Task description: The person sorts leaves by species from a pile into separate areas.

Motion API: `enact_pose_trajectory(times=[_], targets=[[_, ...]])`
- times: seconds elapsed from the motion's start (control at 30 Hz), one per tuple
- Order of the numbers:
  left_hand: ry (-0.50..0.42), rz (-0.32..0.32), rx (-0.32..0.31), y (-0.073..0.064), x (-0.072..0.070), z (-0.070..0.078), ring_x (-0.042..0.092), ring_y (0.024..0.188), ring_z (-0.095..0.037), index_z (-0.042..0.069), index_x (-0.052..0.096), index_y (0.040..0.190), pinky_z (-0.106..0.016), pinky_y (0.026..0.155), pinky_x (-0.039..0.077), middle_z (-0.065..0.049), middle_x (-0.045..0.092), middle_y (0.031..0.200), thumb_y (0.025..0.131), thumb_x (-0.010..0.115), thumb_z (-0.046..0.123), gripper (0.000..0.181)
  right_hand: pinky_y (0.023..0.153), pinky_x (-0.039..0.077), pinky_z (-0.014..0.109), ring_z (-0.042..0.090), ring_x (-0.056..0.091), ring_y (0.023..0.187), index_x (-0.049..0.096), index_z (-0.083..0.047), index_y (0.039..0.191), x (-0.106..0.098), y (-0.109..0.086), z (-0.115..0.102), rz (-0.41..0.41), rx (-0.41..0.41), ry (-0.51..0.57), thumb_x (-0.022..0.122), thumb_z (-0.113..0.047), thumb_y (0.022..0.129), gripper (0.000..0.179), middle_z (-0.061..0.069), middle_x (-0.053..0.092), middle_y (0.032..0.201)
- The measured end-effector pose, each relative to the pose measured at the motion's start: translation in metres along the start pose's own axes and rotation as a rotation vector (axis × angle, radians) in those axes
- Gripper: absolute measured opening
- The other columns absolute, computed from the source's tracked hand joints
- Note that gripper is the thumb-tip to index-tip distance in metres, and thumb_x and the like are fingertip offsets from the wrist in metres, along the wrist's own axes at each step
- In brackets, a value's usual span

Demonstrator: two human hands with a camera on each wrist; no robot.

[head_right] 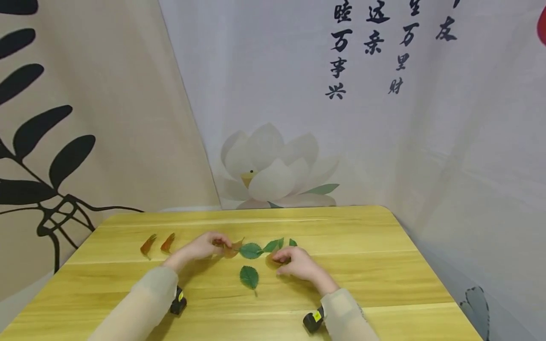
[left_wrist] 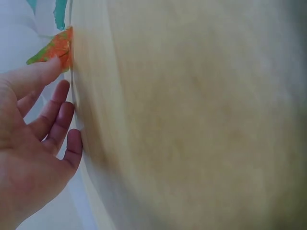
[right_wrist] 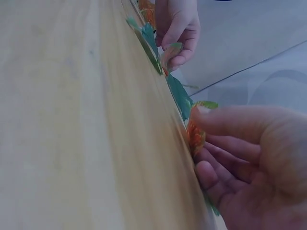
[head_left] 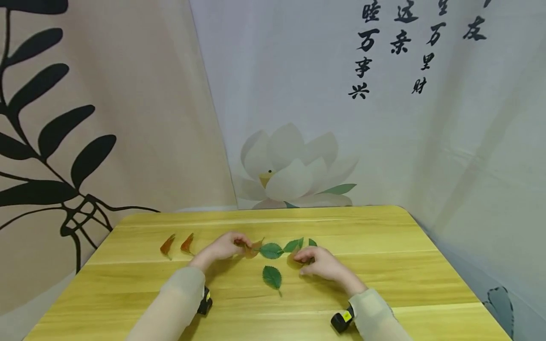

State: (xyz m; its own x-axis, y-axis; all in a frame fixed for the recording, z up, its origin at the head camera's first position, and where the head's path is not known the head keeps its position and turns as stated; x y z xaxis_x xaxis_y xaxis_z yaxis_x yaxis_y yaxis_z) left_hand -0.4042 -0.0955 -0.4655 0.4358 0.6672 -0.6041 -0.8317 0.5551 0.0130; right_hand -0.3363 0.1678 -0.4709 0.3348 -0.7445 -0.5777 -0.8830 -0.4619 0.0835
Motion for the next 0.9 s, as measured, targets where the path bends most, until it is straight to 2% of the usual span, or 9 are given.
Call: enact_pose_trajectory(times=[0.1,0.27,0.37,0.57,0.7,0.77,0.9], targets=[[0.019,0.024,-0.031,0.000,-0.002,-0.003,0.058,0.090,-0.016,0.003,0.071,0.095,-0.036,0.082,0.047,-0.003,0.067,0.095,0.087,0.070,0.005,0.008,0.084,0.049,0.031,0.023,0.057,0.100,0.070,0.000,0.112,0.000,0.000,0.000,0.015,0.002,-0.002,0.075,-0.006,0.081,0.032,0.007,0.064,0.112],[0.009,0.072,-0.083,-0.004,-0.009,-0.004,0.057,0.094,-0.020,0.005,0.070,0.095,-0.043,0.085,0.046,-0.003,0.065,0.097,0.088,0.072,0.013,0.011,0.091,0.047,0.039,0.028,0.056,0.109,0.074,-0.003,0.107,0.001,0.002,0.000,0.049,0.023,0.004,0.073,-0.009,0.084,0.023,0.007,0.064,0.116],[-0.037,0.102,-0.088,-0.006,-0.015,0.000,0.057,0.098,-0.024,0.003,0.069,0.098,-0.048,0.088,0.045,-0.005,0.065,0.100,0.089,0.070,0.015,0.015,0.091,0.047,0.041,0.028,0.057,0.109,0.075,-0.004,0.105,0.001,0.002,0.000,0.067,0.024,-0.006,0.074,-0.009,0.084,0.021,0.006,0.065,0.114],[-0.178,0.148,-0.094,-0.012,-0.026,0.015,0.060,0.099,-0.027,-0.001,0.065,0.101,-0.054,0.094,0.042,-0.007,0.067,0.099,0.094,0.064,0.015,0.017,0.083,0.050,0.035,0.025,0.060,0.100,0.075,-0.004,0.102,0.002,0.003,-0.001,0.087,0.020,-0.021,0.076,-0.007,0.081,0.021,0.006,0.066,0.110],[-0.252,0.162,-0.132,-0.014,-0.028,0.015,0.060,0.102,-0.026,0.001,0.064,0.104,-0.057,0.100,0.038,-0.006,0.068,0.100,0.095,0.064,0.018,0.019,0.081,0.051,0.034,0.024,0.060,0.097,0.075,-0.005,0.099,0.002,0.002,-0.003,0.101,0.013,-0.023,0.075,-0.006,0.082,0.017,0.006,0.067,0.107],[-0.261,0.167,-0.144,-0.016,-0.028,0.016,0.059,0.100,-0.022,0.002,0.064,0.105,-0.056,0.100,0.037,-0.004,0.068,0.099,0.094,0.065,0.019,0.020,0.080,0.051,0.033,0.022,0.060,0.096,0.075,-0.005,0.098,0.003,0.002,-0.004,0.101,0.011,-0.025,0.074,-0.006,0.083,0.015,0.004,0.067,0.104],[-0.295,0.159,-0.126,-0.018,-0.026,0.020,0.060,0.095,-0.019,0.002,0.064,0.106,-0.052,0.096,0.043,-0.002,0.067,0.096,0.094,0.065,0.019,0.021,0.074,0.050,0.029,0.019,0.060,0.088,0.074,-0.003,0.098,0.005,0.004,-0.005,0.090,0.006,-0.020,0.075,-0.004,0.082,0.016,0.003,0.067,0.098]])
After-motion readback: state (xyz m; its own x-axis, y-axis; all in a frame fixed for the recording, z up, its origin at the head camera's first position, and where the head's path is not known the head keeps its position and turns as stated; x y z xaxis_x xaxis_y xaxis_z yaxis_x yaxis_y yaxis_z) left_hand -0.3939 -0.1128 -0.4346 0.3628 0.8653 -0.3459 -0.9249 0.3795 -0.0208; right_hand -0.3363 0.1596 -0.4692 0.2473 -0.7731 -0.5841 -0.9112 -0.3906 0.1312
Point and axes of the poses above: each hand's wrist, its own y-axis towards the middle knuckle, its own x-axis out of the palm, z = x × y, the point moved 6 cm from there along y, towards the middle knuckle
